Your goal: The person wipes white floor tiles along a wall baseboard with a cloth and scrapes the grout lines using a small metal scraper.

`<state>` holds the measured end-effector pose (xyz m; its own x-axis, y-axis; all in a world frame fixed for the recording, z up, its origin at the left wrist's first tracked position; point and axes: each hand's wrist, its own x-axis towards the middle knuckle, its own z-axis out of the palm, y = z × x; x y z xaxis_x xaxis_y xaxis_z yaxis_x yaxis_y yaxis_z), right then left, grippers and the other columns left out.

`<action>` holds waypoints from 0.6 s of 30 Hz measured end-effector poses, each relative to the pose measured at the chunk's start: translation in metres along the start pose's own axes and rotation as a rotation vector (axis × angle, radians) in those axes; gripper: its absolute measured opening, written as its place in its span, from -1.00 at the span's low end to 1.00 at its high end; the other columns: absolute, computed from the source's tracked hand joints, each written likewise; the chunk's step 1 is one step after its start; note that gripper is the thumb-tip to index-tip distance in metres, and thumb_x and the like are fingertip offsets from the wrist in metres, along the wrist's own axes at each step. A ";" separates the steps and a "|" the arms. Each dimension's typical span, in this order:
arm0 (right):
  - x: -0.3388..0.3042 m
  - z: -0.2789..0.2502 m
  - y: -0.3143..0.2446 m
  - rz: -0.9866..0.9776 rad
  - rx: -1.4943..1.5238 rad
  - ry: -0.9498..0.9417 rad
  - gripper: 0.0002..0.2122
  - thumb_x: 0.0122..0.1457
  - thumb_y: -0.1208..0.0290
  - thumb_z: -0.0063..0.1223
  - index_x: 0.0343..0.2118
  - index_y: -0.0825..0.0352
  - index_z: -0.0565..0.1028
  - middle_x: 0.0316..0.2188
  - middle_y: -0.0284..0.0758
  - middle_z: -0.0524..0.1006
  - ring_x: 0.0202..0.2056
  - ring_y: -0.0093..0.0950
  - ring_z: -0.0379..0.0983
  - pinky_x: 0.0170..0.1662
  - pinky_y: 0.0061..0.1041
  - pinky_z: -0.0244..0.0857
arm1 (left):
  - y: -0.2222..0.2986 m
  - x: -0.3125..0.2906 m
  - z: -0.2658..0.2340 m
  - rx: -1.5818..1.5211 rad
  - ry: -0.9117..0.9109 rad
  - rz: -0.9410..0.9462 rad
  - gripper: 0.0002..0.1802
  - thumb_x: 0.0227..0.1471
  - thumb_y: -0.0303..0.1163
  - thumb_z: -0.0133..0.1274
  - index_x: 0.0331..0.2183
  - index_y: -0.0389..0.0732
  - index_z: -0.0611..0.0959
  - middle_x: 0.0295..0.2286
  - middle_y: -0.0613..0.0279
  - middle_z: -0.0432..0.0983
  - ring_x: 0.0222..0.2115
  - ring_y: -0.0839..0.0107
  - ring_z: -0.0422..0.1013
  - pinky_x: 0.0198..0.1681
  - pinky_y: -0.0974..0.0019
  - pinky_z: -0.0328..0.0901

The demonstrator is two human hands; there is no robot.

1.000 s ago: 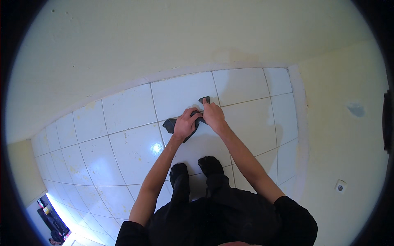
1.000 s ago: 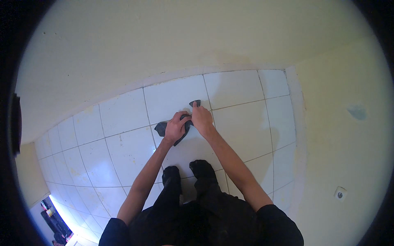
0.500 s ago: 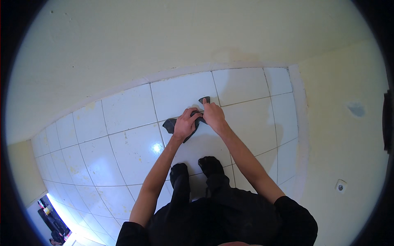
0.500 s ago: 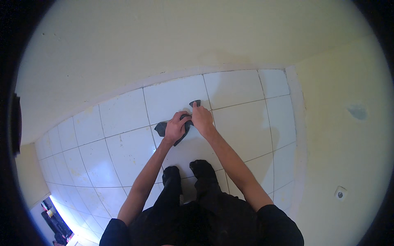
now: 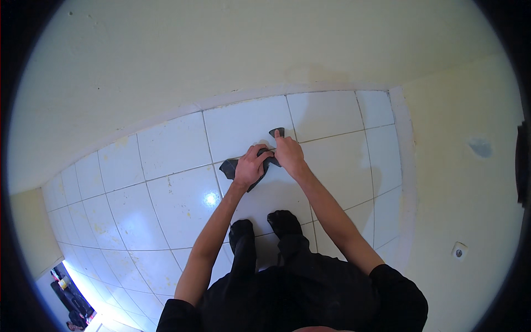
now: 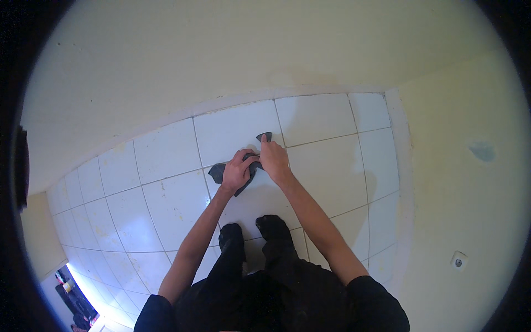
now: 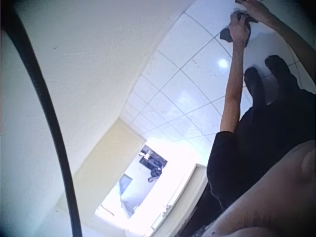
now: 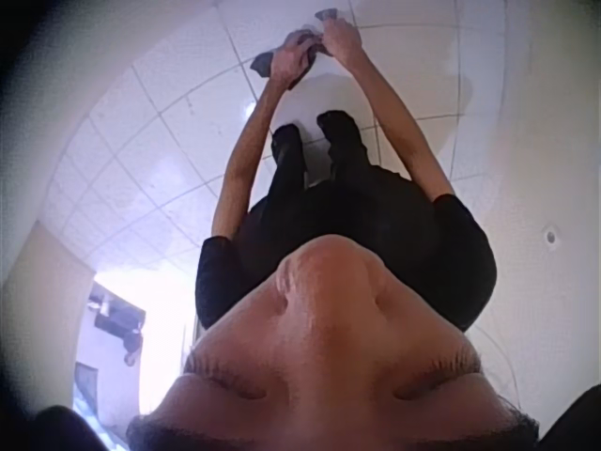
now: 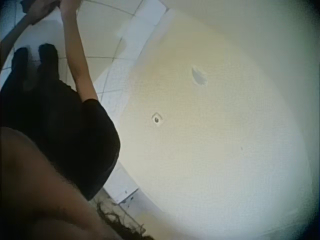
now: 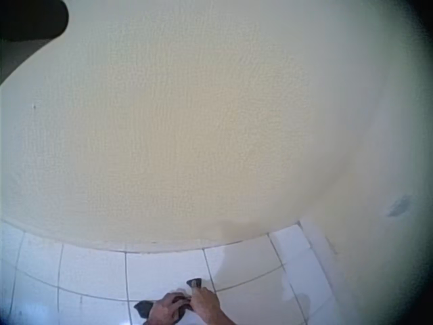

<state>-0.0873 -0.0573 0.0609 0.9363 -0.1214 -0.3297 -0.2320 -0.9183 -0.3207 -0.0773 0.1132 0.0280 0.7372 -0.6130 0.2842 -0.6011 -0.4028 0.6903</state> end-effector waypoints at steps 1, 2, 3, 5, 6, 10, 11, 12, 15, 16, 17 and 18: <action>-0.001 -0.001 0.000 0.003 -0.001 -0.008 -0.50 0.10 0.48 0.14 0.11 0.56 0.37 -0.38 0.01 0.61 -0.31 -0.07 0.61 -0.24 -0.18 0.52 | 0.000 0.000 0.000 0.007 0.001 -0.005 -0.56 -0.22 -0.68 0.02 -0.24 -0.04 0.65 -0.17 0.23 0.47 -0.15 0.18 0.45 -0.18 0.14 0.47; -0.001 -0.003 -0.001 0.005 -0.002 -0.016 -0.50 0.09 0.48 0.15 0.11 0.56 0.38 -0.38 0.01 0.61 -0.31 -0.07 0.61 -0.24 -0.18 0.53 | 0.001 0.000 -0.001 0.007 0.002 -0.004 -0.56 -0.22 -0.68 0.02 -0.24 -0.04 0.65 -0.17 0.23 0.47 -0.15 0.18 0.45 -0.18 0.14 0.47; 0.000 -0.003 -0.001 0.005 -0.002 -0.015 -0.50 0.09 0.48 0.15 0.11 0.56 0.38 -0.38 0.01 0.61 -0.31 -0.07 0.61 -0.24 -0.18 0.53 | 0.000 0.001 0.000 0.003 -0.004 -0.004 -0.56 -0.22 -0.68 0.02 -0.24 -0.04 0.65 -0.17 0.23 0.47 -0.15 0.18 0.45 -0.18 0.14 0.47; 0.001 -0.003 -0.002 0.024 0.018 -0.027 -0.49 0.09 0.48 0.16 0.11 0.55 0.37 -0.37 0.02 0.61 -0.31 -0.07 0.61 -0.24 -0.17 0.52 | -0.001 0.000 0.000 -0.001 -0.010 -0.003 -0.56 -0.22 -0.67 0.02 -0.24 -0.04 0.65 -0.17 0.23 0.47 -0.14 0.18 0.45 -0.18 0.14 0.47; 0.001 -0.001 -0.001 0.023 0.017 -0.027 -0.49 0.09 0.48 0.16 0.11 0.55 0.37 -0.37 0.02 0.61 -0.31 -0.07 0.61 -0.24 -0.17 0.52 | 0.000 0.000 0.000 0.002 -0.011 -0.008 -0.56 -0.22 -0.67 0.02 -0.24 -0.04 0.65 -0.17 0.23 0.47 -0.14 0.18 0.45 -0.18 0.14 0.47; 0.000 -0.001 -0.002 0.019 0.003 -0.028 -0.48 0.08 0.47 0.17 0.12 0.56 0.36 -0.37 0.02 0.61 -0.31 -0.07 0.61 -0.24 -0.18 0.53 | 0.000 0.000 0.000 0.005 -0.004 0.000 -0.56 -0.22 -0.67 0.02 -0.24 -0.04 0.65 -0.17 0.23 0.47 -0.13 0.18 0.45 -0.18 0.14 0.48; 0.000 -0.003 -0.003 0.023 0.015 -0.043 -0.48 0.09 0.48 0.16 0.12 0.56 0.36 -0.36 0.03 0.61 -0.31 -0.07 0.61 -0.24 -0.18 0.53 | -0.001 -0.001 -0.001 0.007 -0.005 -0.001 -0.56 -0.22 -0.67 0.02 -0.24 -0.04 0.65 -0.17 0.23 0.47 -0.13 0.18 0.45 -0.18 0.14 0.48; 0.000 -0.002 -0.002 0.025 0.014 -0.043 -0.48 0.09 0.48 0.16 0.12 0.56 0.36 -0.36 0.03 0.61 -0.31 -0.07 0.61 -0.24 -0.18 0.53 | -0.001 0.000 -0.001 0.009 -0.004 -0.003 -0.56 -0.22 -0.67 0.02 -0.24 -0.04 0.65 -0.17 0.22 0.47 -0.13 0.17 0.45 -0.18 0.14 0.48; 0.000 0.000 0.000 0.021 -0.002 -0.035 -0.50 0.11 0.47 0.14 0.12 0.55 0.36 -0.36 0.01 0.62 -0.30 -0.07 0.61 -0.24 -0.18 0.53 | -0.001 0.001 0.001 0.007 -0.004 0.002 -0.57 -0.22 -0.67 0.02 -0.24 -0.05 0.65 -0.16 0.22 0.47 -0.14 0.17 0.45 -0.18 0.14 0.48; 0.000 -0.002 -0.001 0.021 0.002 -0.035 -0.51 0.12 0.47 0.13 0.12 0.55 0.36 -0.37 0.01 0.62 -0.30 -0.07 0.61 -0.24 -0.18 0.52 | -0.001 0.000 0.001 0.003 -0.005 0.007 -0.58 -0.21 -0.66 0.02 -0.25 -0.05 0.65 -0.16 0.21 0.47 -0.14 0.17 0.45 -0.18 0.14 0.48; 0.000 -0.003 -0.001 0.022 0.006 -0.035 -0.51 0.13 0.47 0.12 0.12 0.55 0.36 -0.37 0.00 0.62 -0.30 -0.07 0.61 -0.24 -0.18 0.52 | -0.002 0.000 0.001 0.004 -0.005 0.007 -0.58 -0.21 -0.66 0.02 -0.25 -0.05 0.65 -0.16 0.21 0.47 -0.14 0.17 0.45 -0.18 0.14 0.48; 0.000 -0.003 -0.002 0.022 0.006 -0.035 -0.51 0.13 0.47 0.12 0.12 0.55 0.36 -0.37 0.00 0.62 -0.30 -0.07 0.61 -0.24 -0.18 0.52 | -0.002 0.000 0.001 0.002 -0.007 0.004 -0.57 -0.21 -0.66 0.02 -0.25 -0.05 0.65 -0.16 0.22 0.47 -0.14 0.17 0.45 -0.18 0.14 0.47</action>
<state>-0.0862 -0.0569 0.0646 0.9211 -0.1279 -0.3677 -0.2539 -0.9133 -0.3185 -0.0765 0.1132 0.0255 0.7324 -0.6194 0.2828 -0.6051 -0.4017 0.6874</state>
